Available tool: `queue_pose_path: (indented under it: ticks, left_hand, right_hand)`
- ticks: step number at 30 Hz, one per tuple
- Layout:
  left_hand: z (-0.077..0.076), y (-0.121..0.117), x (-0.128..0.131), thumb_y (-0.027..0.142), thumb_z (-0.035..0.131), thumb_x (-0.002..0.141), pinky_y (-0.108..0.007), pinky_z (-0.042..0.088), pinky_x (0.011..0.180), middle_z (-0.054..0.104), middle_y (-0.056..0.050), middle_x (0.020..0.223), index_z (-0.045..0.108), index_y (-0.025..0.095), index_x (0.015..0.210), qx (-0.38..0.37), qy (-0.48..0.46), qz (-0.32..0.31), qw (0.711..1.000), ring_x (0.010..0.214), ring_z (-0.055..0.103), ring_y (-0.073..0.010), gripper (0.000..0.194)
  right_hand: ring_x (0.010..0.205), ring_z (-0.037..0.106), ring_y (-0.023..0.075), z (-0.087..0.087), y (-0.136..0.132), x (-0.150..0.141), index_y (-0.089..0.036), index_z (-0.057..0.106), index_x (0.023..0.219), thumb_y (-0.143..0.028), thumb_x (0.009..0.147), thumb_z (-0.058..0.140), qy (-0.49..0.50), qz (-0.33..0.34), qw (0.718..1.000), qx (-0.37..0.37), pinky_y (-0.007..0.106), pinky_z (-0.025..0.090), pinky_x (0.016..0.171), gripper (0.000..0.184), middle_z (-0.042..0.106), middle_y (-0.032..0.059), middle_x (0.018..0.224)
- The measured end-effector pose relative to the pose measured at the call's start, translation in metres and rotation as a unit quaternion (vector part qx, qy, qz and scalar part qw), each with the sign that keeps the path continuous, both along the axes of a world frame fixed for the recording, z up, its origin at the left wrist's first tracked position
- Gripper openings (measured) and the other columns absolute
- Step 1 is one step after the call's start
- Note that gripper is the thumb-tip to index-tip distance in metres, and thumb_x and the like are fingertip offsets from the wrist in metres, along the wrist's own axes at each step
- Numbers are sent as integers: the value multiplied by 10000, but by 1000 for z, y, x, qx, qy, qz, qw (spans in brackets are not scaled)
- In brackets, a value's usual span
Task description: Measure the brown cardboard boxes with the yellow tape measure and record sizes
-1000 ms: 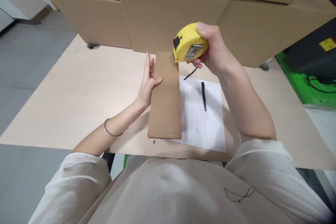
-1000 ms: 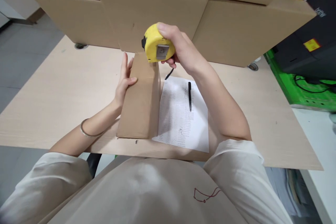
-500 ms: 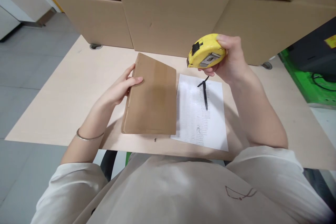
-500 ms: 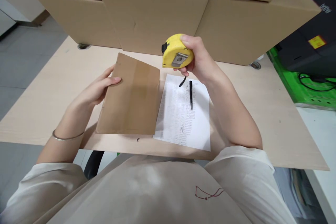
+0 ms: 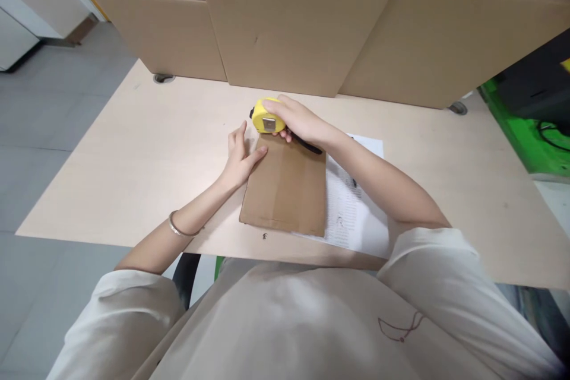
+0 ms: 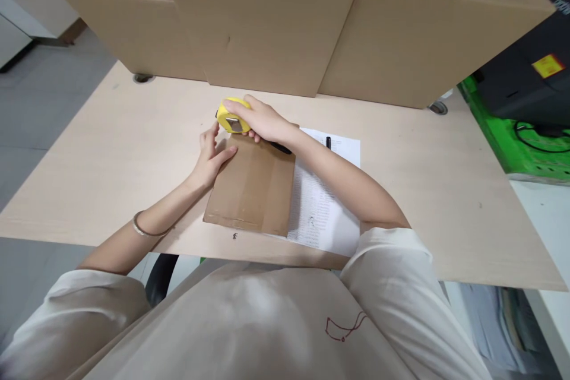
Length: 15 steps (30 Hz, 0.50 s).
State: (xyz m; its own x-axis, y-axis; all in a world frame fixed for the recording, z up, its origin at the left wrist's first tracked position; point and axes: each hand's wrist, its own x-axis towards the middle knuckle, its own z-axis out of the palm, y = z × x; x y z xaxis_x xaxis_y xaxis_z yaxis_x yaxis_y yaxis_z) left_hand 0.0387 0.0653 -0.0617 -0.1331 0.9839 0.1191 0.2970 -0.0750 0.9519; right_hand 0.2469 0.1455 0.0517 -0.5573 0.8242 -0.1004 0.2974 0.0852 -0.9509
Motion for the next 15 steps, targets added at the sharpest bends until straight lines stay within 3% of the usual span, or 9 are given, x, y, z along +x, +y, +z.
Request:
queue_pose_path:
  ticks: [2,4,6,8,12,15]
  left_hand:
    - [0,3,2,543,880,866,-598,176,1512,480,-136,1813,525,332,1753,46,-17,-35,998,1794,302,-429,979]
    - [3,5,8,486,809,919,-587,202,1515,534,-94,1826,558,349,1731,59,-58,-80,993,1788,352,-424,862]
    - [5,5,13,469,730,964,-600,271,1499,593,-78,1812,565,328,1747,30,-113,-131,984,1759,441,-429,812]
    - [5,5,16,472,679,993,-600,272,1504,569,-61,1860,520,309,1804,-7,-148,-162,976,1788,426,-423,842]
    - [0,5,14,437,687,975,-556,82,1547,336,9,1997,403,298,1889,-40,-143,-142,979,1895,160,-376,967]
    - [-3,4,12,431,681,989,-554,85,1547,259,21,2012,352,295,1910,-55,-152,-140,977,1898,135,-363,987]
  right_hand:
    - [665,594,157,3,-1,-8,-256,558,1038,-910,1045,658,-40,0,999,5,280,465,539,662,652,18,845]
    - [652,587,156,8,-3,-12,-257,551,1013,-896,1041,687,-71,1,997,6,282,439,518,654,642,15,819]
    - [638,582,157,11,-6,-11,-260,557,996,-890,1031,709,-76,0,997,10,286,422,497,650,640,13,796]
    - [606,562,154,11,-7,-2,-263,576,994,-894,1016,725,-69,-6,998,8,288,417,480,650,640,5,770]
    - [519,503,147,1,-9,42,-275,592,968,-888,978,766,-54,-39,998,-3,297,397,444,638,639,-7,712]
    - [498,476,150,-8,-15,89,-280,601,921,-847,961,788,-6,-89,996,3,308,364,427,598,623,0,690]
